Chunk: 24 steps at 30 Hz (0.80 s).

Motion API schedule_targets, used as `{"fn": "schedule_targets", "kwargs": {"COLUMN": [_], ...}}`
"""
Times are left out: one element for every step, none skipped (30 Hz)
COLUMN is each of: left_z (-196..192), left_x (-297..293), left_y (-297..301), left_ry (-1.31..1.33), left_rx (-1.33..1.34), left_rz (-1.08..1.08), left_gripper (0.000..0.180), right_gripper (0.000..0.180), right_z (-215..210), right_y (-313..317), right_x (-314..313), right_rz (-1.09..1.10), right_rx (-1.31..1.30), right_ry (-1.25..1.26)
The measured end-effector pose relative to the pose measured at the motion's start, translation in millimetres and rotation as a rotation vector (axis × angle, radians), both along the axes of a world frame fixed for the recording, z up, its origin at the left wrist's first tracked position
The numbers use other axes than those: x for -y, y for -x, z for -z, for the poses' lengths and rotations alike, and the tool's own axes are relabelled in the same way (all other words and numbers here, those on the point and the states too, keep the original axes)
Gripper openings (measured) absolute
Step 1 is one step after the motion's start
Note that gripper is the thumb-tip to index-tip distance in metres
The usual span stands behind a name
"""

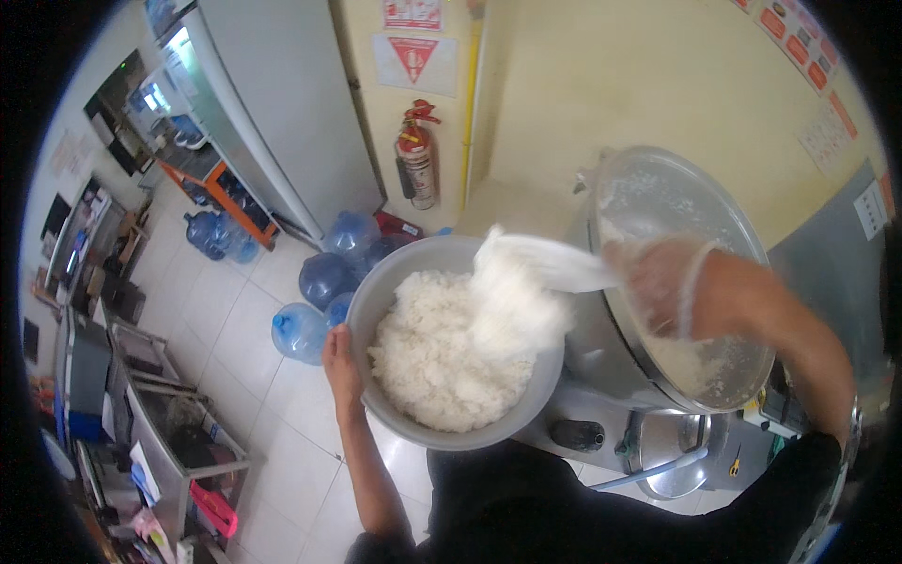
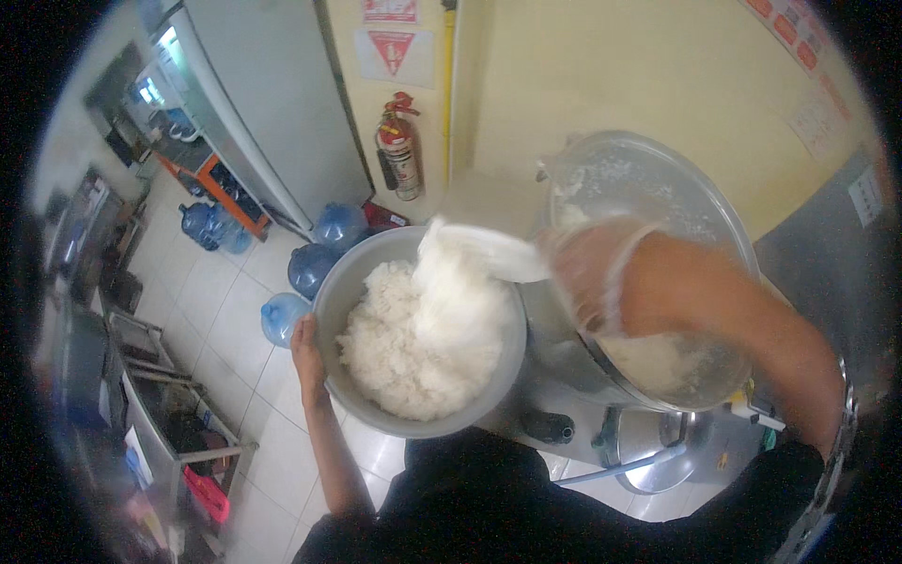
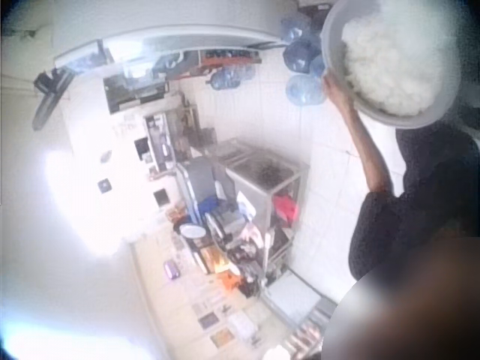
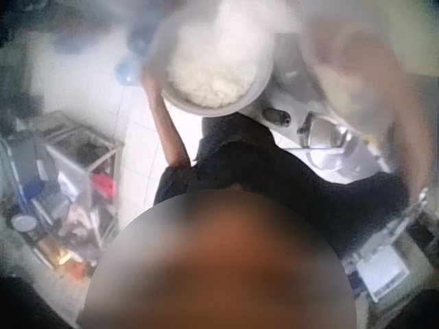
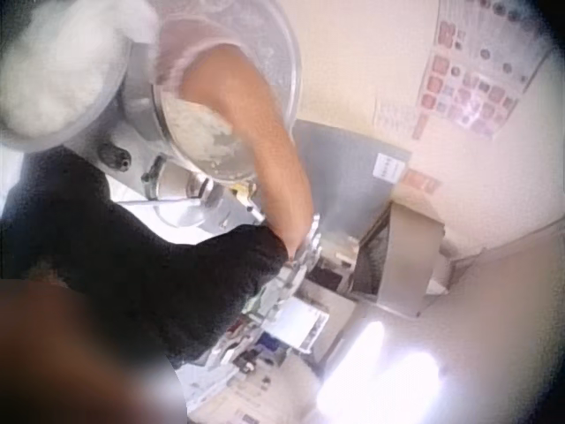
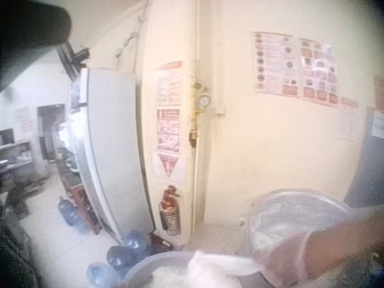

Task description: The person scoops cooked rice from a large metal pot into a plastic container using a white plastic spatula. They repeat this process until the pot is empty, then place the container on a stainless steel counter.

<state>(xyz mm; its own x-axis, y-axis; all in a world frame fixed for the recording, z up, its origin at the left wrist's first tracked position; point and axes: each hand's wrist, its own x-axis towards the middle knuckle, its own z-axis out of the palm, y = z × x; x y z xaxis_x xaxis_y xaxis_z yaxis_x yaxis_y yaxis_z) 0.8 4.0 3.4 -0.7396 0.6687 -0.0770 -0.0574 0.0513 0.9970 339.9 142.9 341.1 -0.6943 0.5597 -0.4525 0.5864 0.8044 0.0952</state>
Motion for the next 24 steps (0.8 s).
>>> {"fn": "schedule_targets", "kwargs": {"left_z": [-3, -6, -8, -9, -9, -9, -9, -9, -9, -9, -10, -11, -12, -13, -14, -14, -14, -14, -14, -14, -14, -13, -13, -13], "left_x": [-1, -1, -1, -1, -1, 0, 0, -1, -1, -2, -4, -3, -4, -4, -4, -4, -3, -3, -3, -3, -3, -3, -3, -2], "left_y": [-1, -1, -1, -2, -3, -3, -3, -4, -4, -4, -4, -5, -5, -6, -6, -6, -7, -7, -7, -7, -6, -7, -6, -6], "left_ry": [-0.065, -0.056, -0.058, -0.050, -0.034, -0.010, 0.014, -0.001, -0.017, -0.049, -0.035, -0.032, -0.045, -0.037, -0.043, -0.048, -0.064, -0.079, -0.103, -0.091, -0.088, -0.084, -0.080, -0.077], "left_rx": [0.100, 0.069, 0.052, 0.090, 0.035, 0.032, 0.028, 0.035, 0.041, 0.075, 0.046, 0.045, 0.037, 0.054, 0.069, 0.086, 0.102, 0.118, 0.129, 0.113, 0.100, 0.088, 0.130, 0.172], "left_rz": [0.027, 0.024, 0.037, 0.046, 0.039, 0.026, 0.015, 0.014, 0.016, 0.027, 0.017, 0.016, 0.022, 0.025, 0.030, 0.032, 0.038, 0.043, 0.058, 0.055, 0.055, 0.065, 0.069, 0.079], "left_gripper": [0.037, 0.036, 0.035, 0.033, 0.034, 0.034, 0.034, 0.035, 0.035, 0.036, 0.036, 0.036, 0.037, 0.036, 0.036, 0.036, 0.035, 0.034, 0.033, 0.033, 0.032, 0.031, 0.031, 0.031], "right_gripper": [0.034, 0.031, 0.027, 0.024, 0.024, 0.024, 0.024, 0.022, 0.020, 0.018, 0.015, 0.014, 0.013, 0.013, 0.013, 0.012, 0.012, 0.011, 0.010, 0.009, 0.007, 0.008, 0.008, 0.009], "right_z": [12, 20, 27, 30, 31, 31, 31, 34, 39, 47, 65, 85, 105, 126, 146, 165, 181, 193, 202, 210, 213, 212, 209, 202], "right_y": [21, 34, 45, 49, 51, 50, 49, 48, 46, 44, 50, 57, 59, 63, 68, 74, 81, 91, 103, 116, 128, 138, 146, 150], "right_x": [4, 9, 10, 10, 9, 10, 13, 18, 25, 36, 48, 59, 70, 77, 75, 69, 66, 54, 42, 41, 36, 33, 29, 24], "right_rz": [-0.009, -0.050, -0.127, -0.162, -0.151, -0.101, -0.062, -0.044, -0.037, -0.059, 0.015, 0.072, 0.051, 0.039, 0.018, -0.015, -0.051, -0.078, -0.099, -0.158, -0.216, -0.192, -0.171, -0.175], "right_rx": [0.074, 0.047, -0.053, -0.075, -0.121, -0.091, -0.103, -0.042, -0.023, -0.045, 0.006, 0.100, 0.082, 0.176, 0.064, -0.019, -0.100, -0.068, -0.041, -0.068, -0.092, -0.079, -0.067, -0.071], "right_ry": [-0.004, -0.045, -0.094, -0.124, -0.125, -0.110, -0.117, -0.073, -0.052, -0.049, -0.023, 0.008, -0.016, -0.011, -0.056, -0.092, -0.127, -0.135, -0.143, -0.228, -0.315, -0.312, -0.307, -0.275]}}
